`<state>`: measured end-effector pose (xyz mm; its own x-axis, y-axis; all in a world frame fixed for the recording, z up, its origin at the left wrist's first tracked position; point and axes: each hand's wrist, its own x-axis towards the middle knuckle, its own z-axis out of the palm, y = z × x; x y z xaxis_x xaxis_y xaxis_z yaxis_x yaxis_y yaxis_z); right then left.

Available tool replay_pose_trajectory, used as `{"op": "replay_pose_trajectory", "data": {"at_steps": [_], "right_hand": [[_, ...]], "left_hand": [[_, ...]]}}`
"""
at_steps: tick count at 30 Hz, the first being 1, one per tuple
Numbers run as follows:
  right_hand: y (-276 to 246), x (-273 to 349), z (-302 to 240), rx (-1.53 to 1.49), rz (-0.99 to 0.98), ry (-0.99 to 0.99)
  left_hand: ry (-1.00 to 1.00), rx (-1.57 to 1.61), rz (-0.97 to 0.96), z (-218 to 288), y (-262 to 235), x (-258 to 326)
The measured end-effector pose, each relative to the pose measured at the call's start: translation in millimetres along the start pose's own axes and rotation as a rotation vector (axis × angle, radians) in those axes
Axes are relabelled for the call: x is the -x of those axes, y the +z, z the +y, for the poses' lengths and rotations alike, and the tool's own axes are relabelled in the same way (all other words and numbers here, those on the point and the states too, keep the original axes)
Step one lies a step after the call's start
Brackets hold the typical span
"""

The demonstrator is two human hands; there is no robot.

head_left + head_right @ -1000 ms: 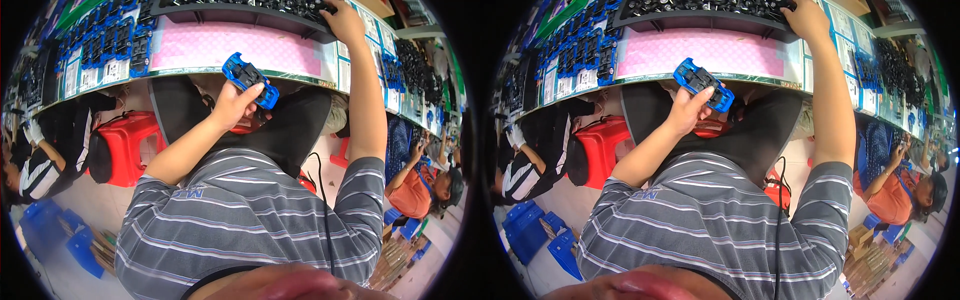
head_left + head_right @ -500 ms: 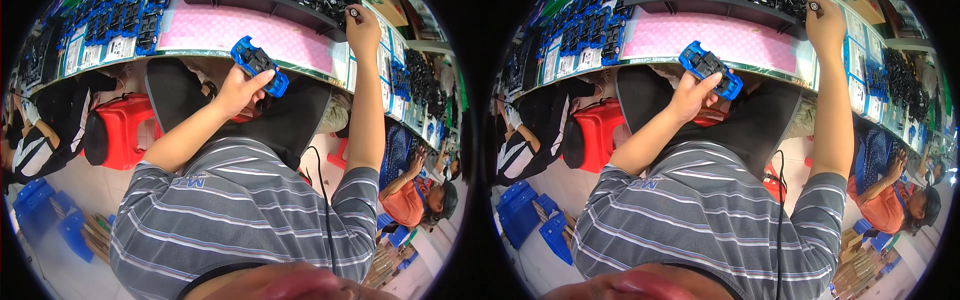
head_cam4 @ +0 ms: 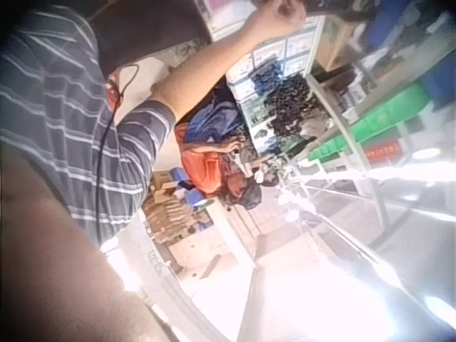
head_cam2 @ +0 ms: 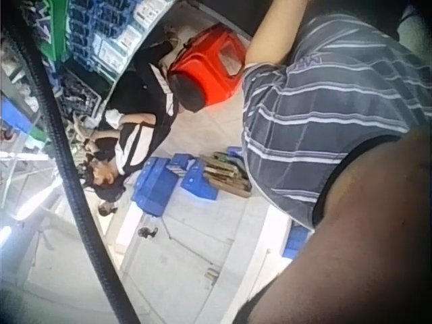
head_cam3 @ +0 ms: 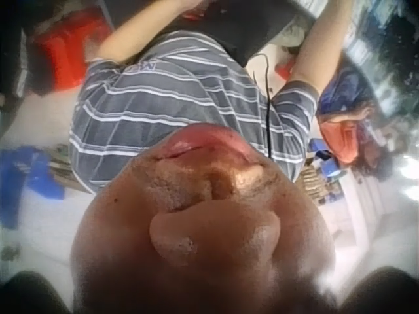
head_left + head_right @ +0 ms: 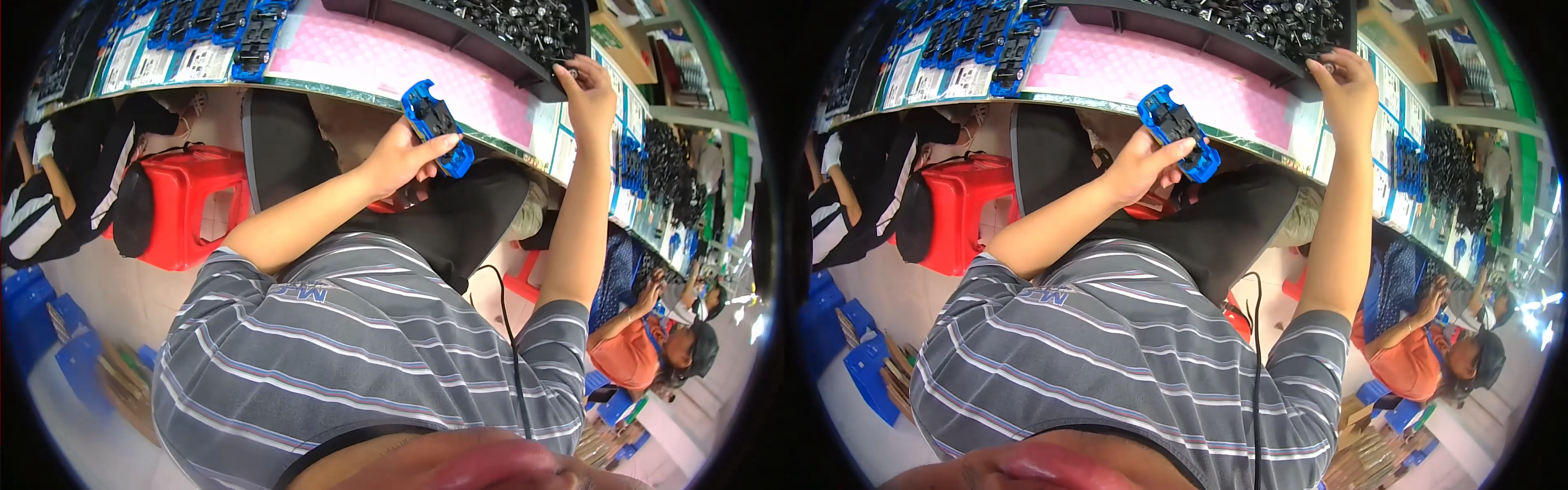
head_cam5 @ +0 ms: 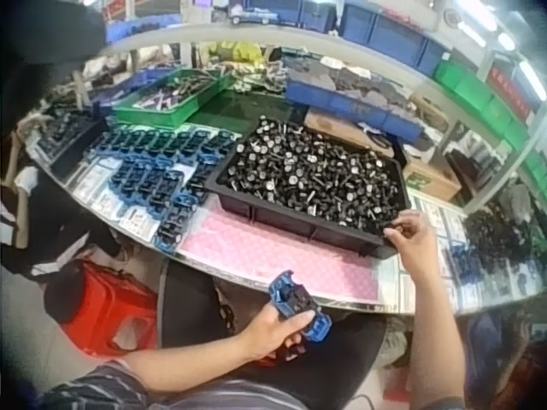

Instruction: The person assembles toy cars by taking car bodies from the table, retrieving wheel axles from a container, snapping the wheel axles into the underside of each car body by hand, and placing the assembled cars onto the table.

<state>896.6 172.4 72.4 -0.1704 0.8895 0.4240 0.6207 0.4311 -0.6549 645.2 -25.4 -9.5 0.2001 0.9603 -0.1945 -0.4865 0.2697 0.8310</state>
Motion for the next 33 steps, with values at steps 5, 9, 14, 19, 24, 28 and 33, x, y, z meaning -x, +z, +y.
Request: {"op": "replay_pose_trajectory", "data": {"at_steps": [5,9,14,19,24,28,33], "right_hand": [[0.8,-1.3,-0.7,0.007,0.07,-0.027],[3.1,-4.7,-6.2,-0.156,-0.101,0.054],[-8.3,-8.6,-4.3,0.074,-0.049,-0.22],[-7.6,6.6,-25.2,0.002,-0.015,-0.028],[14.7,68.3,-80.9,-0.273,0.073,-0.056],[45.3,124.1,-118.5,-0.117,-0.139,-0.178],[55.2,137.4,-116.4,-0.028,-0.2,-0.176]], "left_hand": [[0.046,0.003,-0.023,5.5,0.0,3.3],[0.068,0.008,0.0,2.4,-2.6,4.6],[0.036,0.027,0.008,2.3,-1.2,9.1],[0.034,-0.003,-0.02,-2.2,-3.8,10.2],[0.116,0.239,-0.022,-7.8,-8.6,6.4],[0.207,0.265,-0.054,-1.9,-1.8,-1.0],[0.224,0.242,-0.025,-3.8,-1.1,0.1]]}}
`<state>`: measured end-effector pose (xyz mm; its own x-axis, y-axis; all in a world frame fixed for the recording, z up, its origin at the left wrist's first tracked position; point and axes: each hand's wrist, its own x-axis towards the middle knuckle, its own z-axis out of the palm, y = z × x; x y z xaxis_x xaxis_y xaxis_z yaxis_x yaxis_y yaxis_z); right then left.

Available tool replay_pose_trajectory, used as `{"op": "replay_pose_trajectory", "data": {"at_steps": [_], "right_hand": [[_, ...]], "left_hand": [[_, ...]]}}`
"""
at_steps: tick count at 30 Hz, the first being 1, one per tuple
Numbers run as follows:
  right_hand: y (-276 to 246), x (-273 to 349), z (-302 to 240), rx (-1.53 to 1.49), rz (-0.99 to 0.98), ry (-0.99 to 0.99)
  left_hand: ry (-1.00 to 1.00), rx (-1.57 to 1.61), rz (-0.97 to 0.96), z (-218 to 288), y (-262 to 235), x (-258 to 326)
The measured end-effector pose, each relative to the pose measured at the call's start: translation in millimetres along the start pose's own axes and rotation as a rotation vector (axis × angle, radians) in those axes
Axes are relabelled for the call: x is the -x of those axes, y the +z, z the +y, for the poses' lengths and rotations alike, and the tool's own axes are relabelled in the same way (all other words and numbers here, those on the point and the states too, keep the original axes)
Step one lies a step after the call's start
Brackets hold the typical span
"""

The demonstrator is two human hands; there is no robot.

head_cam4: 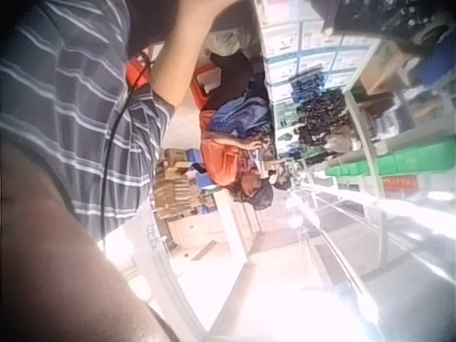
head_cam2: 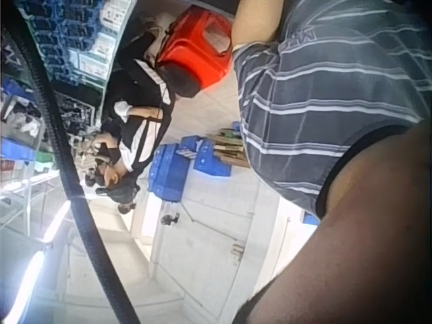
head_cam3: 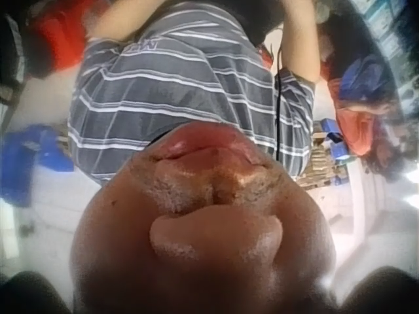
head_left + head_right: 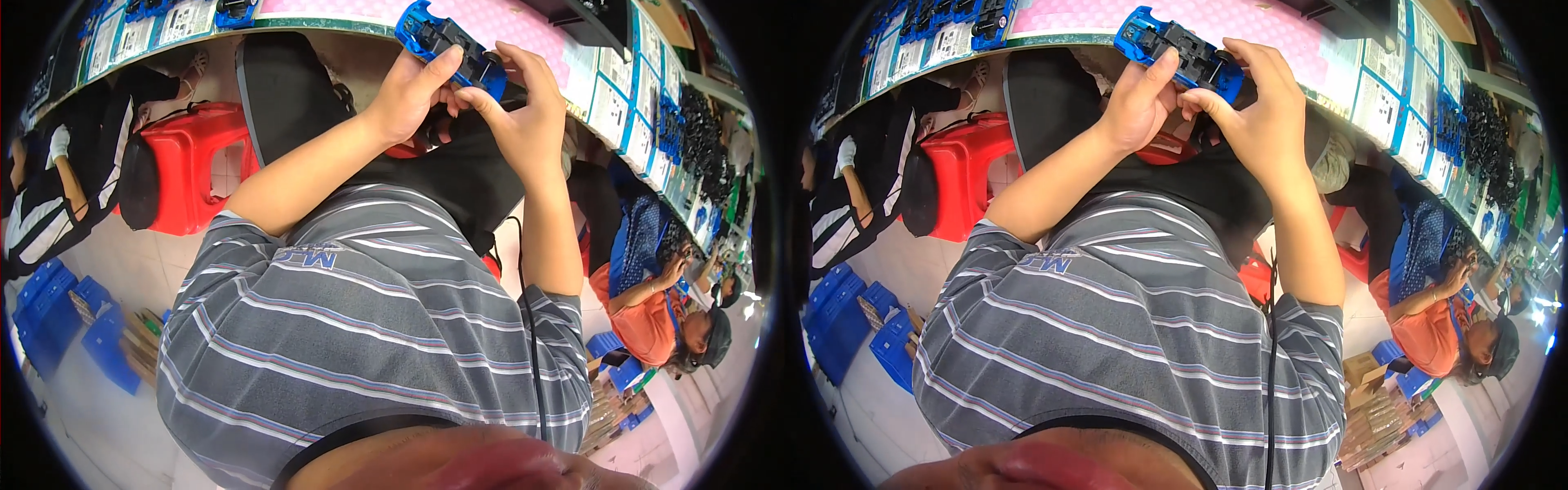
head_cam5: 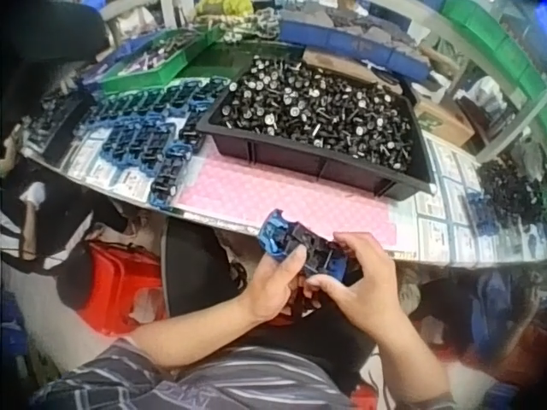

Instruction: The person assembles toy cars by taking car bodies from the table, retrieving wheel axles from a container, snapping the wheel axles into the underside of each car body by hand, and placing the assembled cars onto the table.

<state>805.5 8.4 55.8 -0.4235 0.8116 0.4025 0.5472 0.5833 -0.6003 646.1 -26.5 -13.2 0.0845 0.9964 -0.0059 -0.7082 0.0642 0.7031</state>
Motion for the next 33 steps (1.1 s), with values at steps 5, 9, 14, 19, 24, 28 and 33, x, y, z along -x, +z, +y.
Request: {"op": "replay_pose_trajectory", "data": {"at_steps": [5,9,14,19,24,28,33], "right_hand": [[-7.4,-10.4,5.6,-0.079,-0.048,-0.053],[-71.4,-75.3,50.3,0.023,0.082,0.064],[-74.3,-146.6,70.1,0.632,-0.052,0.351],[-70.9,-157.7,87.0,0.383,-0.176,0.419],[-63.3,-160.4,67.2,0.378,-0.14,0.529],[-65.4,-144.8,102.6,0.651,0.212,0.079],[-44.2,-84.9,33.3,0.028,0.243,0.08]], "left_hand": [[-0.023,-0.032,-0.034,-4.3,-10.5,5.2],[-0.064,-0.06,-0.072,1.9,-4.9,6.5],[-0.037,-0.048,-0.04,3.6,-7.8,9.7],[-0.041,-0.065,-0.039,7.0,-11.0,11.5],[-0.039,-0.071,-0.027,9.9,-19.5,10.5],[-0.049,-0.077,-0.029,12.9,-14.0,8.0],[-0.075,-0.083,-0.007,7.6,-9.6,0.5]]}}
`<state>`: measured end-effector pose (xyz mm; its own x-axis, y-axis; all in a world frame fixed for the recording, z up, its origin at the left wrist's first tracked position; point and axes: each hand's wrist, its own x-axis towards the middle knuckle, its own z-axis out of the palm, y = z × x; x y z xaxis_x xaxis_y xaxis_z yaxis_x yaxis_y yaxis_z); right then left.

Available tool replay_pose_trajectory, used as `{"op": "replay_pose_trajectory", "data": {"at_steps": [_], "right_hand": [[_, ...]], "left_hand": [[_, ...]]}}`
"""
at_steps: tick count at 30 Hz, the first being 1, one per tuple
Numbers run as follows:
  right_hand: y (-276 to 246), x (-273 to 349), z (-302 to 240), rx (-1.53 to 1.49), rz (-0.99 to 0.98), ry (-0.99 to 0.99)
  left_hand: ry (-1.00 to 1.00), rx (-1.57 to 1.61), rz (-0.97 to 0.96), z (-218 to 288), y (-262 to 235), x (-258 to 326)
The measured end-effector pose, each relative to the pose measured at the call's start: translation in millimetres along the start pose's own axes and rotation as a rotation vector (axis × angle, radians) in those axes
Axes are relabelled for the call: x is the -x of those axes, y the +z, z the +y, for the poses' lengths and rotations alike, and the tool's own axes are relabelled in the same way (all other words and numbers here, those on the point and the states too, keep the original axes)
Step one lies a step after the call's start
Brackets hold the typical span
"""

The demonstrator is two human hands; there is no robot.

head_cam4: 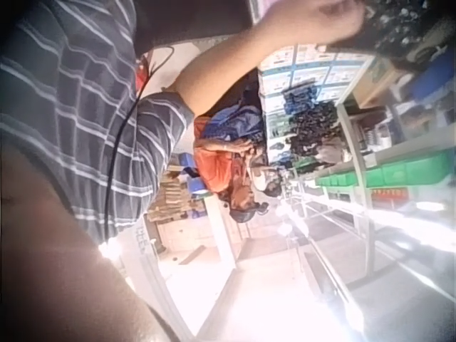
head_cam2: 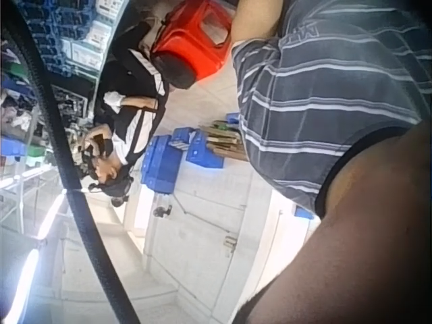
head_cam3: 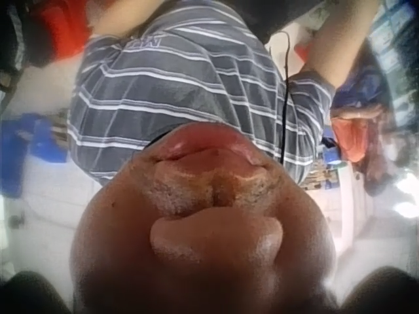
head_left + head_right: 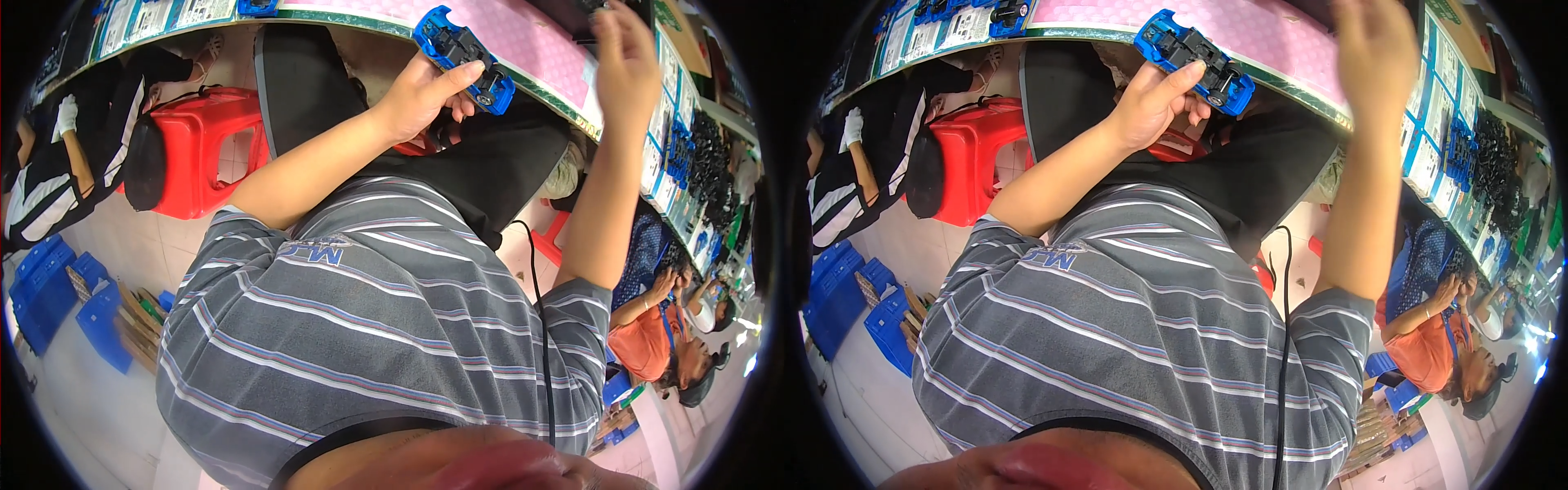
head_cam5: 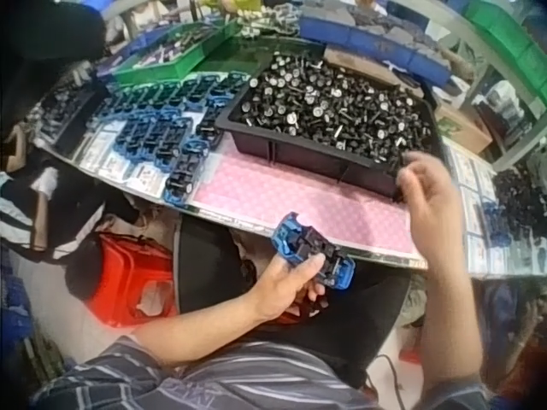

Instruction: The person assembles toy cars by taking car bodies from the table, retrieving wheel axles from a container, snapping the wheel axles into the underside of each car body by hand, and placing the assembled cars onto the table.

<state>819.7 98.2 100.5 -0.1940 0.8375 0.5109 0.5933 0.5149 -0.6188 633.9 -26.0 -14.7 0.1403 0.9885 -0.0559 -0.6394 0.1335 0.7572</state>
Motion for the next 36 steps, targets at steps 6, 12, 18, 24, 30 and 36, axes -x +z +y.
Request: {"op": "replay_pose_trajectory", "data": {"at_steps": [6,12,18,24,30,36], "right_hand": [[45.2,61.0,-53.4,-0.126,-0.345,-0.166],[55.2,61.4,-62.4,-0.06,-0.303,-0.184],[47.7,61.4,-79.2,-0.114,-0.403,-0.166],[48.3,61.9,-30.3,-0.149,-0.255,-0.265],[18.9,62.9,63.2,0.241,-0.063,-0.071],[-9.4,73.9,115.2,0.412,0.087,0.082]], "left_hand": [[0.019,-0.072,0.044,-10.3,2.6,-1.5],[-0.056,-0.129,0.014,-5.5,4.0,3.9],[-0.038,-0.218,-0.044,-12.7,-12.0,13.0],[0.003,-0.182,-0.024,7.0,-19.3,30.6],[0.086,-0.132,0.064,45.5,-59.8,62.2],[0.348,-0.05,0.259,116.8,-111.1,84.0]]}}
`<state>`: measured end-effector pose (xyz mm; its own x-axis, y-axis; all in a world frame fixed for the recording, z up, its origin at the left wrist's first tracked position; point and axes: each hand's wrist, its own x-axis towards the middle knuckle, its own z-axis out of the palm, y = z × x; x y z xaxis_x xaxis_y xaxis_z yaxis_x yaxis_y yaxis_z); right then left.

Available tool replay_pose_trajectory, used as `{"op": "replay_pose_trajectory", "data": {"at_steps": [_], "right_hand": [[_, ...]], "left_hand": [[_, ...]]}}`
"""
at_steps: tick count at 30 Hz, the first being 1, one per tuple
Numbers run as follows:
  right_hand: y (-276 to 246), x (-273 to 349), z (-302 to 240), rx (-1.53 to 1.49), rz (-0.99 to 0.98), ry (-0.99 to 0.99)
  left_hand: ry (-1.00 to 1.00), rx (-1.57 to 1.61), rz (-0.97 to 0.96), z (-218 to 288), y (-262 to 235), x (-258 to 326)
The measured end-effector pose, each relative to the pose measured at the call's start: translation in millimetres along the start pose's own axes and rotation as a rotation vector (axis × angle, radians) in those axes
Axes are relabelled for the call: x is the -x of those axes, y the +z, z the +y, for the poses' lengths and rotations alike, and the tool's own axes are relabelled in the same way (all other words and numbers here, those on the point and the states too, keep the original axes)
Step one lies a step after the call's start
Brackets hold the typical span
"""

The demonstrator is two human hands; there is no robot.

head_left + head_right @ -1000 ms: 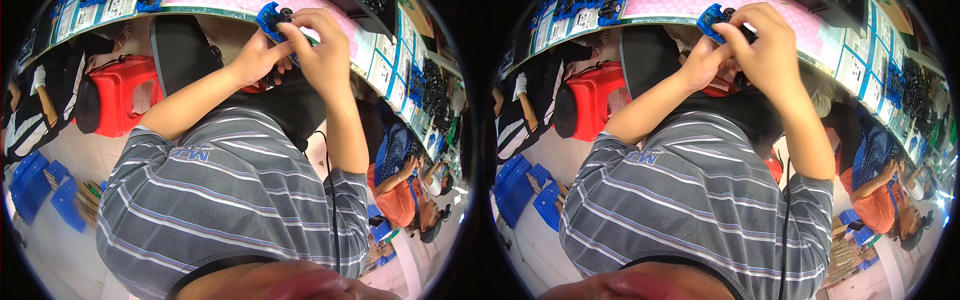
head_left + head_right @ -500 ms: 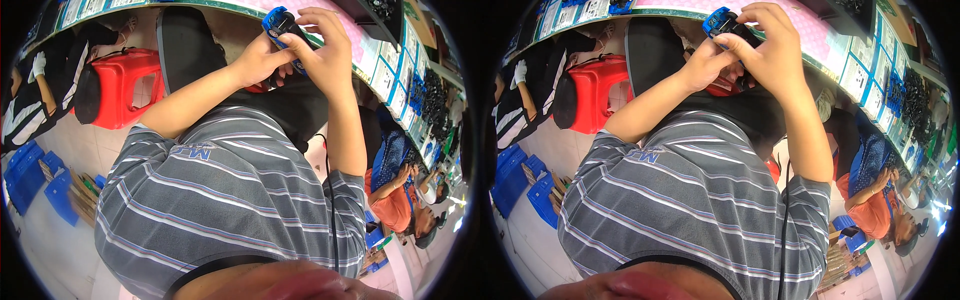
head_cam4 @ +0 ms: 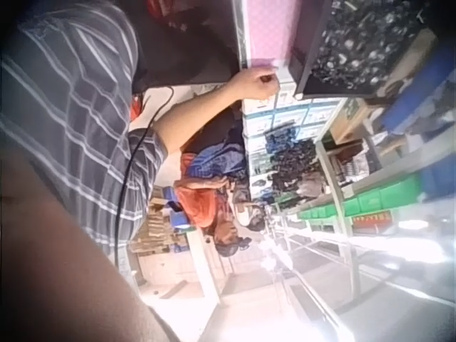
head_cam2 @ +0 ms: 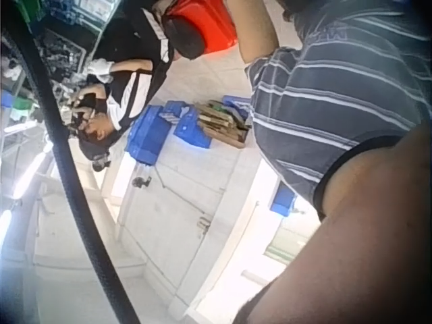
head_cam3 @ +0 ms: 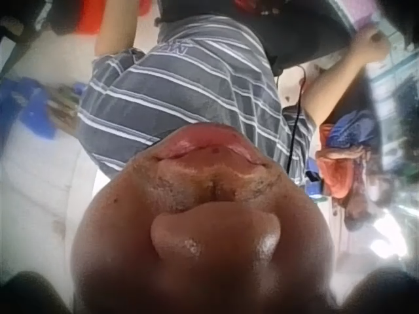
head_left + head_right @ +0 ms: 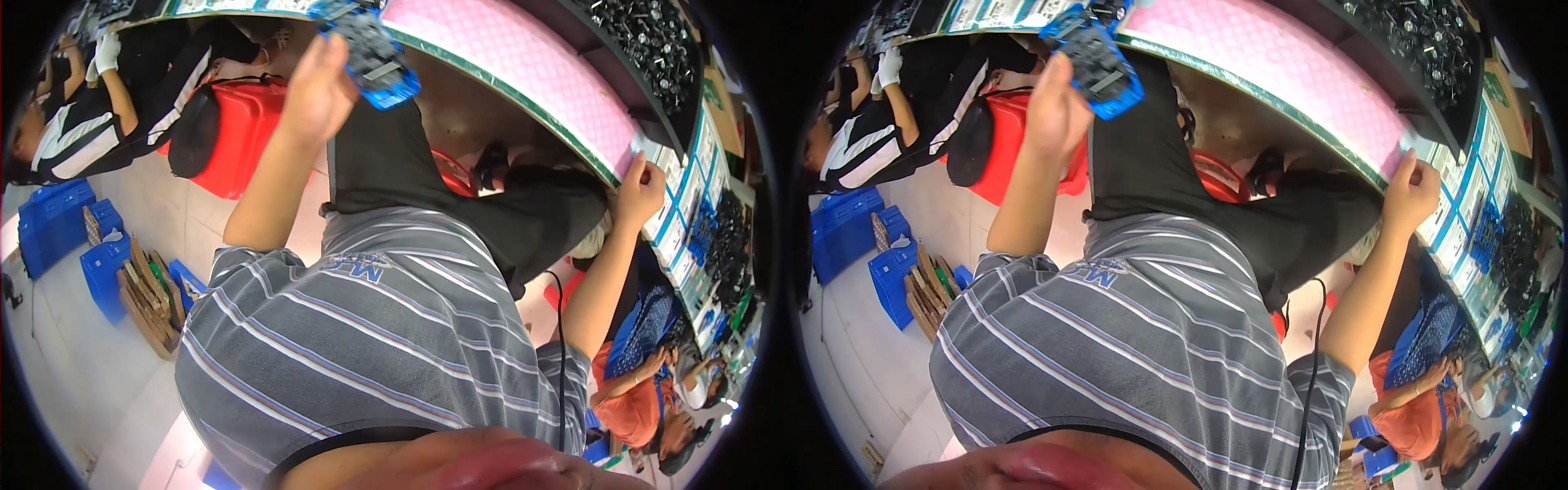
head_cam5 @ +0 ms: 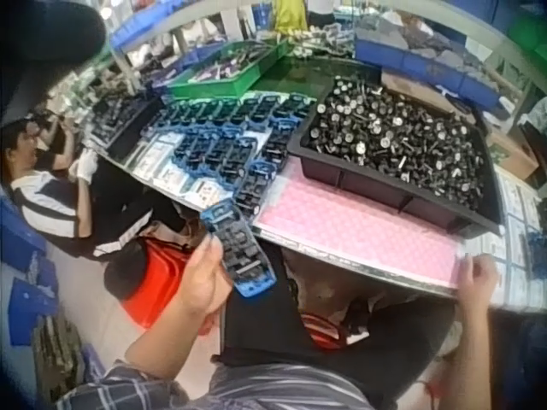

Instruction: The person assembles toy cars by taking car bodies from the table, retrieving wheel axles from a container, snapping the wheel axles into the underside of each car body by hand, and placing the assembled cars onto the table.

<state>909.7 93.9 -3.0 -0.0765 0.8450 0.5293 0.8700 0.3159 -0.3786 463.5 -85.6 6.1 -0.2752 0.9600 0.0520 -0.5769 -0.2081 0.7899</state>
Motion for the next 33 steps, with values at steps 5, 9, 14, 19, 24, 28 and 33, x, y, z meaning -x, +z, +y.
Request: {"op": "replay_pose_trajectory", "data": {"at_steps": [5,9,14,19,24,28,33], "right_hand": [[0.9,-1.3,-4.0,0.06,-0.046,-0.121],[-12.0,2.3,-5.1,-0.046,-0.102,0.024],[-47.7,14.4,38.8,0.007,-0.041,0.105],[-86.3,11.6,107.8,0.187,0.03,0.279],[-125.9,9.3,174.6,0.308,0.111,0.353],[-133.2,10.5,195.9,0.395,0.119,0.454],[-142.3,2.0,241.3,0.708,0.208,0.019]], "left_hand": [[0.119,-0.346,0.32,68.0,-74.3,-45.1],[0.127,-0.587,0.541,111.8,-133.2,-78.9],[-0.052,-0.843,0.695,148.2,-220.4,-146.1],[-0.138,-0.633,0.59,213.3,-309.0,-194.8],[-0.082,-0.863,0.654,200.2,-331.2,-248.7],[-0.152,-1.095,0.821,223.4,-336.4,-277.3],[0.249,-1.685,0.834,171.7,-269.1,-233.4]]}}
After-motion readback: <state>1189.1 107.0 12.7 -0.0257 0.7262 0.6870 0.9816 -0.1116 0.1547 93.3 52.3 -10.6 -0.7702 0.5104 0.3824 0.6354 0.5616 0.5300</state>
